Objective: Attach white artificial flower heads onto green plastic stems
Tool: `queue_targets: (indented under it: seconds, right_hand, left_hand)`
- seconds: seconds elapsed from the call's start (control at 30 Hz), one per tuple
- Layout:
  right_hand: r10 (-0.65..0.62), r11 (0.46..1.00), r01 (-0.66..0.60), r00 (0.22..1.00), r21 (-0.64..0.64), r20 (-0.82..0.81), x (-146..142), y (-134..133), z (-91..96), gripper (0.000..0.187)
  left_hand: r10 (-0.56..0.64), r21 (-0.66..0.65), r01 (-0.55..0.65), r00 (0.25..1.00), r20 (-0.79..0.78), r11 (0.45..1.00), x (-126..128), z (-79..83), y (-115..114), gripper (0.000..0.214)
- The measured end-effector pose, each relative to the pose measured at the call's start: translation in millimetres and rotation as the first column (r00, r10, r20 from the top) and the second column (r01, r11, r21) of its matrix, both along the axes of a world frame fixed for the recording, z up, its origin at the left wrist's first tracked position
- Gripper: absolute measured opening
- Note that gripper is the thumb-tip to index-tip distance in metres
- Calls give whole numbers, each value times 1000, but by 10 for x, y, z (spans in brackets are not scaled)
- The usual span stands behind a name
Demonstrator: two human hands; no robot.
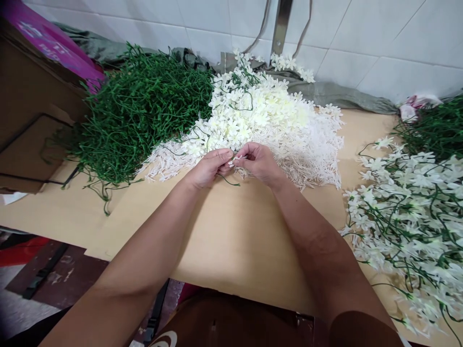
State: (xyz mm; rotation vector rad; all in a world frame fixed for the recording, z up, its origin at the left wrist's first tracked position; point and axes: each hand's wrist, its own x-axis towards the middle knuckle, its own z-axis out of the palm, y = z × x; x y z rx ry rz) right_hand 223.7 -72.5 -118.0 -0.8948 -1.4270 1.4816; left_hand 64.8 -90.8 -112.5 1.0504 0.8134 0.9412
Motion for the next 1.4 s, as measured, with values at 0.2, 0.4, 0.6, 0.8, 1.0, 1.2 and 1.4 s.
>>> queue_targets:
  seconds: [0.2,0.4,0.6,0.8,1.0,1.2,1.4]
  right_hand:
    - [-84,996,84,996,-1,-14,-54,-54,24,42]
    - [-148,989,148,989,0,22,-93,-90,25,41]
    - [-94,996,94,995,0,-15,-126,-71,61,39]
    - [-24,1000,22,992,-15,-125,-117,-34,40,42]
    - [-53,990,29,982,-135,-179,-98,-28,17,44]
    - [-62,983,24,976,-180,-208,-69,-24,32,44]
    - [3,978,-46,978,-203,-211,-45,0,-10,46]
  left_hand:
    - [-2,18,2,1000,2,1000,1,5,-11,50]
    - [-35,53,36,999,-13,998,-13,-1,-16,46]
    - [127,-17,-129,990,-58,992,44,30,-9,40]
    - [252,110,-239,960,-118,965,54,13,-3,40]
    - [226,230,-191,964,-140,954,-12,-14,-17,38]
    - [245,305,-188,956,-160,934,-56,-87,9,33]
    - [271,215,-242,956,-116,946,-50,-28,-11,25]
